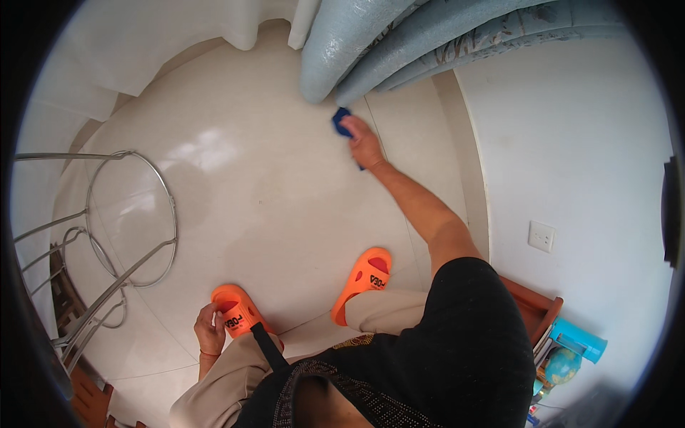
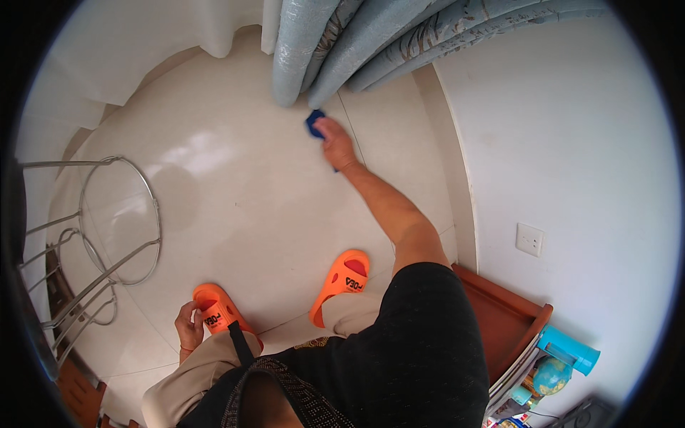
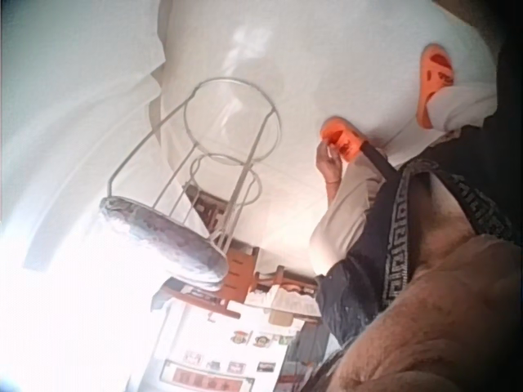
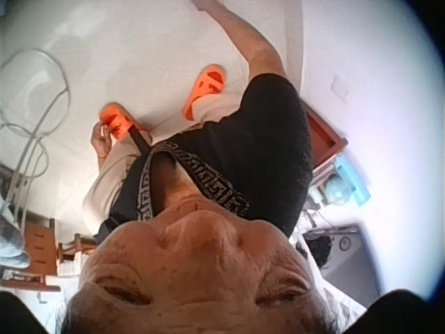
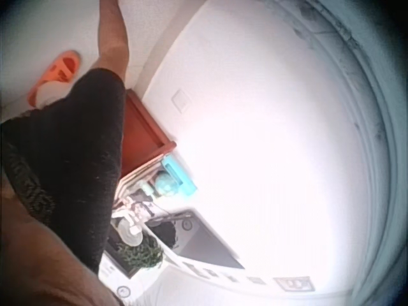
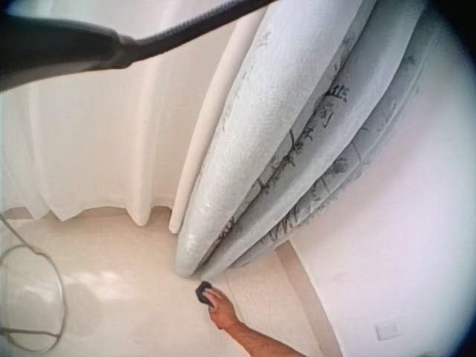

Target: The person wipes the floor and baseboard area using a blue cloth while moving around furniture and curtains.

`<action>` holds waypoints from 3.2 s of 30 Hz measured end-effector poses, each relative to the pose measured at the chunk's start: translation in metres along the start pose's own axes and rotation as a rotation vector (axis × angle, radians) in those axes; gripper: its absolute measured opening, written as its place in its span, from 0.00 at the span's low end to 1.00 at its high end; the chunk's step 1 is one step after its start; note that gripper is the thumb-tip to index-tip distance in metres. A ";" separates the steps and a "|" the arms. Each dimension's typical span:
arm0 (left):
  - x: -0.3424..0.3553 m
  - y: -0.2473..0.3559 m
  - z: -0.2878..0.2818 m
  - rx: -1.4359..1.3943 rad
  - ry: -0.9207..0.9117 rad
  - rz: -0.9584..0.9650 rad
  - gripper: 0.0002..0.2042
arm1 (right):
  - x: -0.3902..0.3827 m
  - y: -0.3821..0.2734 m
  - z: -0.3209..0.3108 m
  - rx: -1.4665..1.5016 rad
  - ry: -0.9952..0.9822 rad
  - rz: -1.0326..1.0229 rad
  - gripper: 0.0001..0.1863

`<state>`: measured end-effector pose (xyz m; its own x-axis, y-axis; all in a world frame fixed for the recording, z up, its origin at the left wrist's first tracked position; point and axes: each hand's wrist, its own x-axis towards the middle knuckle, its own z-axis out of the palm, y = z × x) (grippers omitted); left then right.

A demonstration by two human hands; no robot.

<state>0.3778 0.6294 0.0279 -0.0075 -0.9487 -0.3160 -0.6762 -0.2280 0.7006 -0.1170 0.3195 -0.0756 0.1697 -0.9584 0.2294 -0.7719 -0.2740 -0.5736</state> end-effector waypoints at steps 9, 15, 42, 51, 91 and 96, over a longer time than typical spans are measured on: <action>0.012 0.004 -0.006 0.087 0.020 0.091 0.09 | -0.071 -0.193 0.066 0.705 -0.520 -0.033 0.24; -0.003 0.003 -0.007 0.072 0.062 0.041 0.09 | 0.004 -0.094 0.003 0.423 0.037 0.072 0.25; -0.046 -0.084 0.011 0.574 0.055 -0.343 0.43 | 0.030 -0.206 0.168 0.103 0.025 -0.281 0.17; -0.042 -0.086 0.011 0.601 0.106 -0.249 0.40 | -0.109 -0.374 0.222 0.631 -0.905 -0.596 0.11; 0.103 0.065 -0.099 0.548 -0.558 0.485 0.26 | -0.055 0.075 -0.036 -0.512 0.583 0.462 0.18; 0.163 0.071 -0.059 0.524 -0.328 0.472 0.28 | -0.049 -0.088 0.076 0.032 0.264 0.124 0.15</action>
<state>0.3727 0.4453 0.0637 -0.5439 -0.7874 -0.2901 -0.8065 0.3950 0.4400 -0.0107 0.3845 -0.0959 -0.0936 -0.9319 0.3505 -0.7565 -0.1623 -0.6336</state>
